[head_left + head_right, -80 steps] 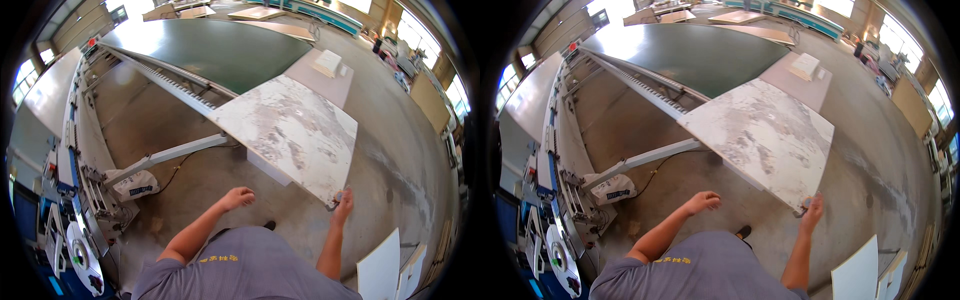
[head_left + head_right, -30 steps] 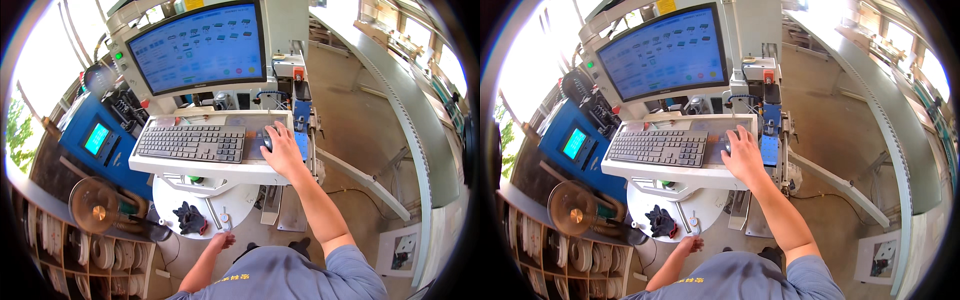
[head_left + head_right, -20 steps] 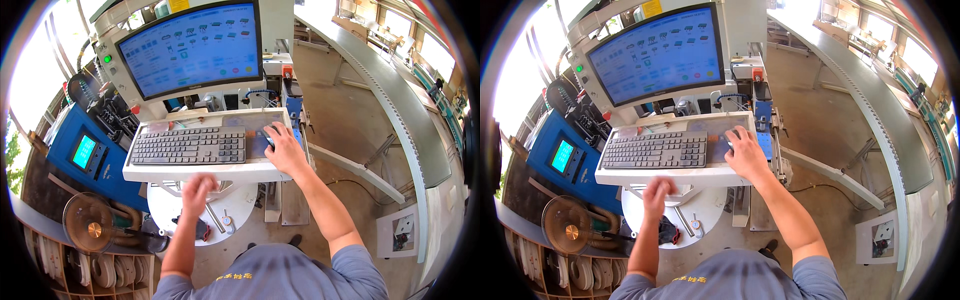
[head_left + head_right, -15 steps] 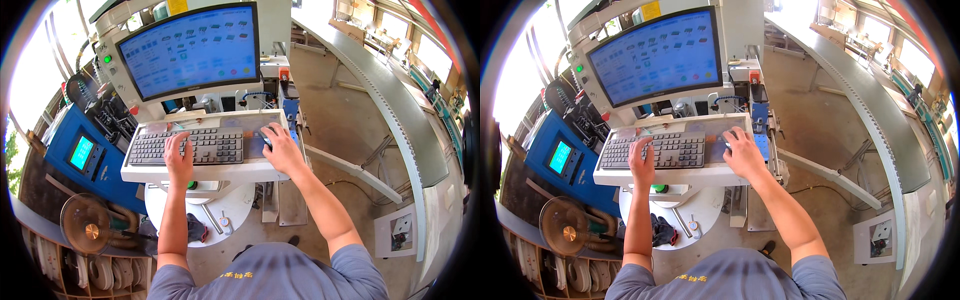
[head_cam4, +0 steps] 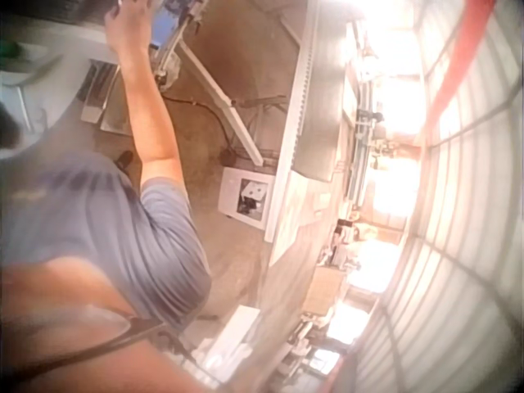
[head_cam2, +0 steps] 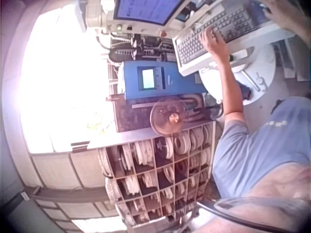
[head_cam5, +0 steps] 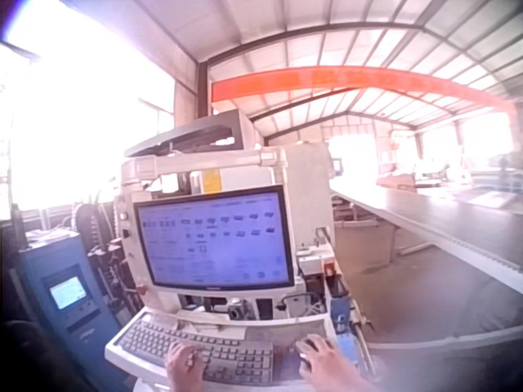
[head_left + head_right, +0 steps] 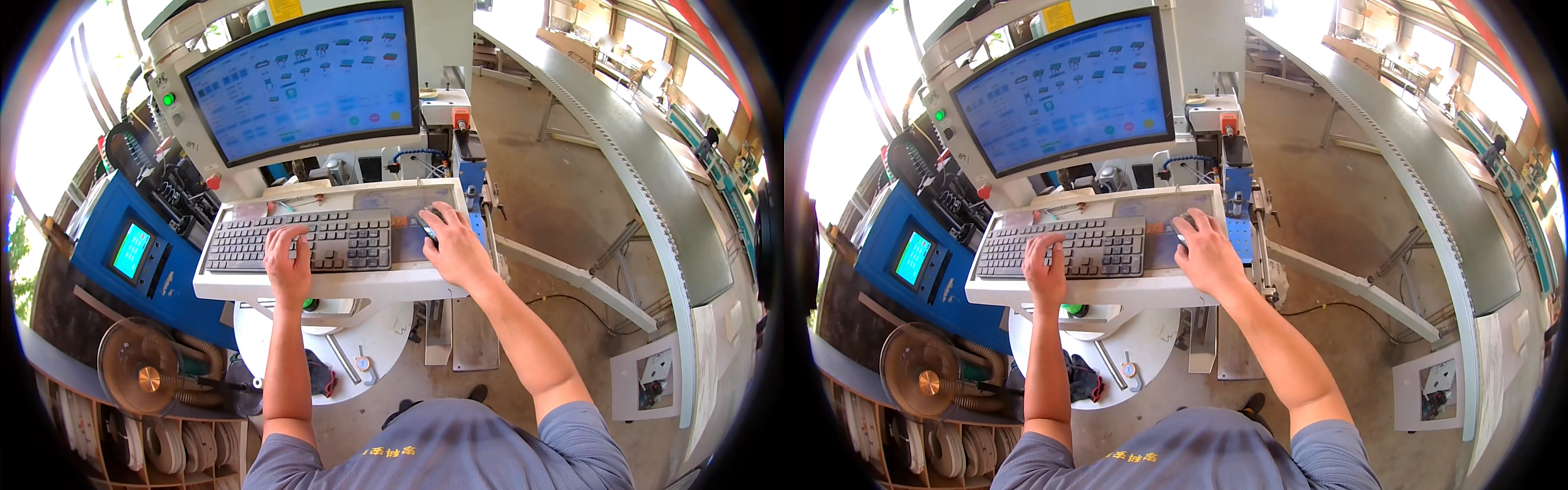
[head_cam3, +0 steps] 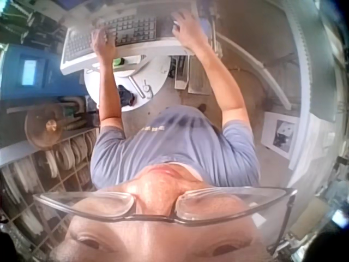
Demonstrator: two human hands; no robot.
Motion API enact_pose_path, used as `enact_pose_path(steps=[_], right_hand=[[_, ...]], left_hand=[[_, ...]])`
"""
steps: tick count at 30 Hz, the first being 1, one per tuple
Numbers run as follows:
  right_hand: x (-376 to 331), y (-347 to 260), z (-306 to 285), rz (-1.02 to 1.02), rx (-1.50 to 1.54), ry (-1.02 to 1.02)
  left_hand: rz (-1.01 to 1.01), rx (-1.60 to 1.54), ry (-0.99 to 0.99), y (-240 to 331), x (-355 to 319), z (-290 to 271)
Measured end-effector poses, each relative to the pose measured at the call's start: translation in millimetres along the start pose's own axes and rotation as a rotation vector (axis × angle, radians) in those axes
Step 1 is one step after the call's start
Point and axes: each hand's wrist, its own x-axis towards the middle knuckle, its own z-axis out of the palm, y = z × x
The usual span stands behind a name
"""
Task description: The person operates a CNC machine in a workshop, performing maintenance on the internal components and adjusting settings on the control panel. They handle a large marble-patterned slab, measuring its thickness with a caliper and positioning it on the machine's conveyor belt.
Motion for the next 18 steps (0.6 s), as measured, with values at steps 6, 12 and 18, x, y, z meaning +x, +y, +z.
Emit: enact_pose_path(steps=[6,12,18], right_hand=[[-2.0,-2.4,1.2,-0.011,-0.002,0.017],[1.2,1.2,-0.4,-0.005,-0.037,0.021],[-1.4,-0.1,-0.1,0.023,-0.026,0.014]], left_hand=[[0.031,-0.050,-0.047,4.2,-2.1,-1.3],[0.131,-0.047,-0.303,34.8,-3.9,12.0],[0.093,0.011,-0.385,37.7,-5.3,16.4]])
